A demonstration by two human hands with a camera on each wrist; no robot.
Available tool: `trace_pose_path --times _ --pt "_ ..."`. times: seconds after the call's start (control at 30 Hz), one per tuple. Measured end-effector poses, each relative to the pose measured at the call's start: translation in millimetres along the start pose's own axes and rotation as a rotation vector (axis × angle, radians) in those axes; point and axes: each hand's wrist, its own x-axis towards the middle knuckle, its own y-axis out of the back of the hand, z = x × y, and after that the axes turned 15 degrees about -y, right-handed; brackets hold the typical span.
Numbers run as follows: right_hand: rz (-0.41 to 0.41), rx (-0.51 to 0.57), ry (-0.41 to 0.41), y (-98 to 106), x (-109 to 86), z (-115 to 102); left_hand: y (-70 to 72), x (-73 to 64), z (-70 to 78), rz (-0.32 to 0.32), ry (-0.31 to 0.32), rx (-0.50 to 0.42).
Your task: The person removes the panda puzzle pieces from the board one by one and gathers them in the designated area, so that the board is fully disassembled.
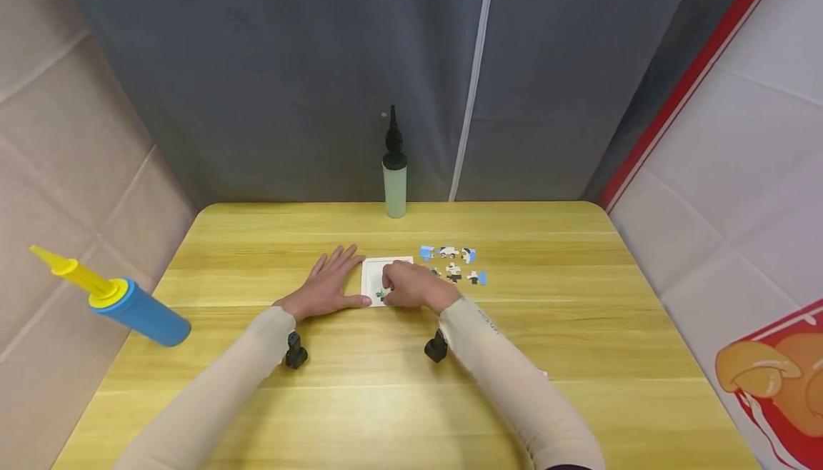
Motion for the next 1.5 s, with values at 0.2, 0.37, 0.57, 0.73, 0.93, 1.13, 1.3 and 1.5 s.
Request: trace_pose_path --times 0.2,0.37,0.57,0.73,0.93,1.13,1.3,1.5 --pt "-0.001 0.034 -0.007 -2 -1.2 1 2.0 0.0 2.3 -0.033 0.026 0.03" --pt "0.012 0.077 0.01 -4 -1.6 3 1.3 -0.6 1.5 -0.026 0.015 0.012" --pt "0.013 0.128 0.025 -5 0.2 4 -3.3 -1.0 -5.8 0.021 -0.021 -0.027" --pt "0.009 0.142 0.037 -4 -0.4 3 -4.4 -0.8 -6.1 0.016 -0.007 -0.015" --pt "0.027 0.226 0.065 3 -5.7 5 0.3 0.1 0.5 -0.017 0.02 0.02" --pt "0.03 0.298 0.06 31 -25.5 22 -5.1 2.0 -5.9 0.005 0.005 -0.008" --pt "0.078 0.275 0.032 48 -42.3 47 -3.7 -0.1 -4.9 0.018 -0.01 -0.017" --pt "0.095 0.265 0.008 54 -53.4 73 0.0 -1.4 -0.9 -0.017 0.02 0.021"
